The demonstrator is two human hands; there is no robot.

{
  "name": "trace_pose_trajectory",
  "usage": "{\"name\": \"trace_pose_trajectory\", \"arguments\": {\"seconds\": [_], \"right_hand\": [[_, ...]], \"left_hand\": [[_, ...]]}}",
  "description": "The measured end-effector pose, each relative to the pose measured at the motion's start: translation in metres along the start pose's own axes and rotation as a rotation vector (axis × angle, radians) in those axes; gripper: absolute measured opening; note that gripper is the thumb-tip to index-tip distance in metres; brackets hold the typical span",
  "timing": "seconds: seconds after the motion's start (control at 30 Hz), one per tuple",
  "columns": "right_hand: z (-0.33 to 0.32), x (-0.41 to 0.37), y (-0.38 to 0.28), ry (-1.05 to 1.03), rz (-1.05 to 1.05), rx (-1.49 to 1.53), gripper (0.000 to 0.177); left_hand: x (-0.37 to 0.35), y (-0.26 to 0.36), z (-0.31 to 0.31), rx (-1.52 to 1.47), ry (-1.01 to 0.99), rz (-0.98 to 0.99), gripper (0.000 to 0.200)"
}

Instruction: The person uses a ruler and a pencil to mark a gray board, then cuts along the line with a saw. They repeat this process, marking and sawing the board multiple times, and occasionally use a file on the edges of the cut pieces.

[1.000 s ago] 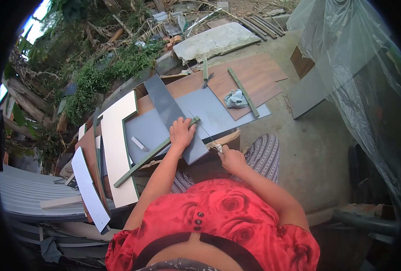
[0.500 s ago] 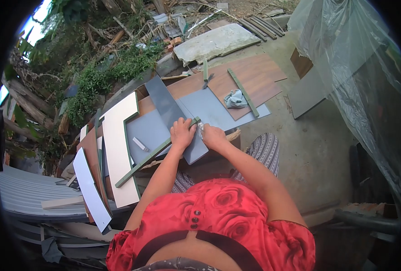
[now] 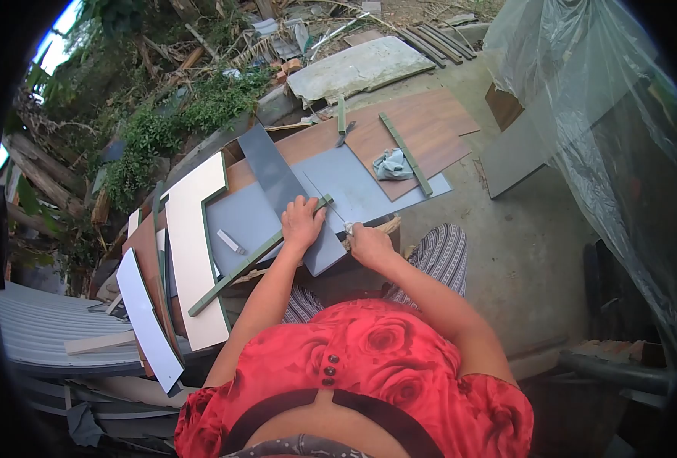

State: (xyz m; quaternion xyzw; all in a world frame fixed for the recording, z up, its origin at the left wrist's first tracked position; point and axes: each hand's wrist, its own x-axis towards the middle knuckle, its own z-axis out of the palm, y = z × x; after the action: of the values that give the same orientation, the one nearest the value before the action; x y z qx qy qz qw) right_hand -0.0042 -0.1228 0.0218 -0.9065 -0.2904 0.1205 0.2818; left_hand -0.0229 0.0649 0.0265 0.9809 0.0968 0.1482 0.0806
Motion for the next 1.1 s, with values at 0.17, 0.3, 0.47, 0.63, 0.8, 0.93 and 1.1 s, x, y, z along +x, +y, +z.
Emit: {"name": "trace_pose_trajectory", "arguments": {"seconds": [0.17,0.3,0.47,0.63,0.8,0.93,1.1], "right_hand": [[0.008,0.023,-0.007,0.05,-0.015,0.029,0.027],[0.003,-0.046,0.012,-0.011,0.069,-0.002,0.026],[-0.022,-0.096,0.033,-0.086,0.108,0.145,0.028],[-0.028,-0.09,0.023,-0.134,0.109,0.146,0.029],[-0.015,-0.04,0.0,-0.052,0.088,0.048,0.03],[0.005,0.016,-0.002,0.023,0.014,0.061,0.031],[0.001,-0.028,0.003,-0.003,0.057,0.046,0.03]], "left_hand": [[0.0,0.0,0.0,0.007,-0.011,-0.019,0.025],[0.0,-0.001,0.001,0.014,-0.009,-0.017,0.025],[0.001,0.0,0.001,0.001,-0.027,-0.016,0.025],[0.001,0.001,0.001,0.002,-0.023,-0.039,0.026],[-0.001,0.002,0.0,-0.01,-0.04,-0.017,0.026],[-0.001,0.005,-0.003,0.01,-0.054,-0.054,0.026],[-0.002,0.005,-0.001,0.001,-0.062,-0.057,0.026]]}}
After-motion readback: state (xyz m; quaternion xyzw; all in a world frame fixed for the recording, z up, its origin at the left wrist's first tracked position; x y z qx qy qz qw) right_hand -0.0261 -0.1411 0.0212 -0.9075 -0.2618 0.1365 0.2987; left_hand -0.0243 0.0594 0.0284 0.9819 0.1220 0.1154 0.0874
